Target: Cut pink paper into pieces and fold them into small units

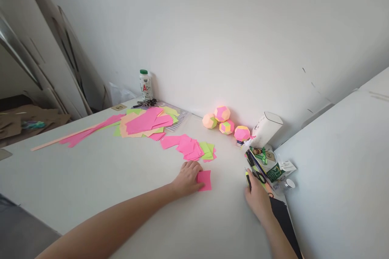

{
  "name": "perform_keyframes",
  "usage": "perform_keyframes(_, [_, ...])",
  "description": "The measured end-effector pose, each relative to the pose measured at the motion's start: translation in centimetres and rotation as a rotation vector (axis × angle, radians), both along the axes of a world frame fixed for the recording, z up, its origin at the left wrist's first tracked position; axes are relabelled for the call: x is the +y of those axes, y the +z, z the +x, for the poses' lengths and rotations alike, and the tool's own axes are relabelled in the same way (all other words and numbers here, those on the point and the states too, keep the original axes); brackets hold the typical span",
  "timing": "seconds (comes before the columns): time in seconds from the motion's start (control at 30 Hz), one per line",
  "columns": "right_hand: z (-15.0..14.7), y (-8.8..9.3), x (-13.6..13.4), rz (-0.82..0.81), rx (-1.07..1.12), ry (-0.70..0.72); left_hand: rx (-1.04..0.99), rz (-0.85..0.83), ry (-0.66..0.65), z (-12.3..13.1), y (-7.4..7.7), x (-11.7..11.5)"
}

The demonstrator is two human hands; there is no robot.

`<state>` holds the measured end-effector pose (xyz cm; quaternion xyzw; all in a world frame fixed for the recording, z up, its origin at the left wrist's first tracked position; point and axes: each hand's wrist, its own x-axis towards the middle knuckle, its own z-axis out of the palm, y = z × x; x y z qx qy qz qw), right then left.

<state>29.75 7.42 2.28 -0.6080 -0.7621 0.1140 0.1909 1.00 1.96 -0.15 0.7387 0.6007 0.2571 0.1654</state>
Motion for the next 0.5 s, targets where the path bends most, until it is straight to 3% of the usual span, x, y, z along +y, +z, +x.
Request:
perform_keyframes(0.13, [-1.4, 0.3, 1.7, 0.282, -0.487, -0.039, -0.016, 0.039, -0.055, 0.1, -0.3, -0.1])
perform_keyframes(0.27, [-4.7, 0.3, 0.6, 0.481, -0.508, 0.009, -0.030, 0.045, -0.070, 0.1, -0.4, 0.1])
perform_keyframes(0.33, [-6.9, 0.1, -0.4, 0.412, -0.414, 0.196, -0.031, 0.045, -0.078, 0.0, -0.4, 0.2])
perform_keyframes(0.4, [-9.1, -0.2, -1.0, 0.237, -0.284, 0.447, -0.024, 0.052, -0.077, 0.1, -0.4, 0.2])
perform_keyframes(0.5, [-11.6, -0.6, -1.1, -0.003, -0.109, 0.466, -0.007, 0.085, -0.054, 0.3, -0.7, 0.1])
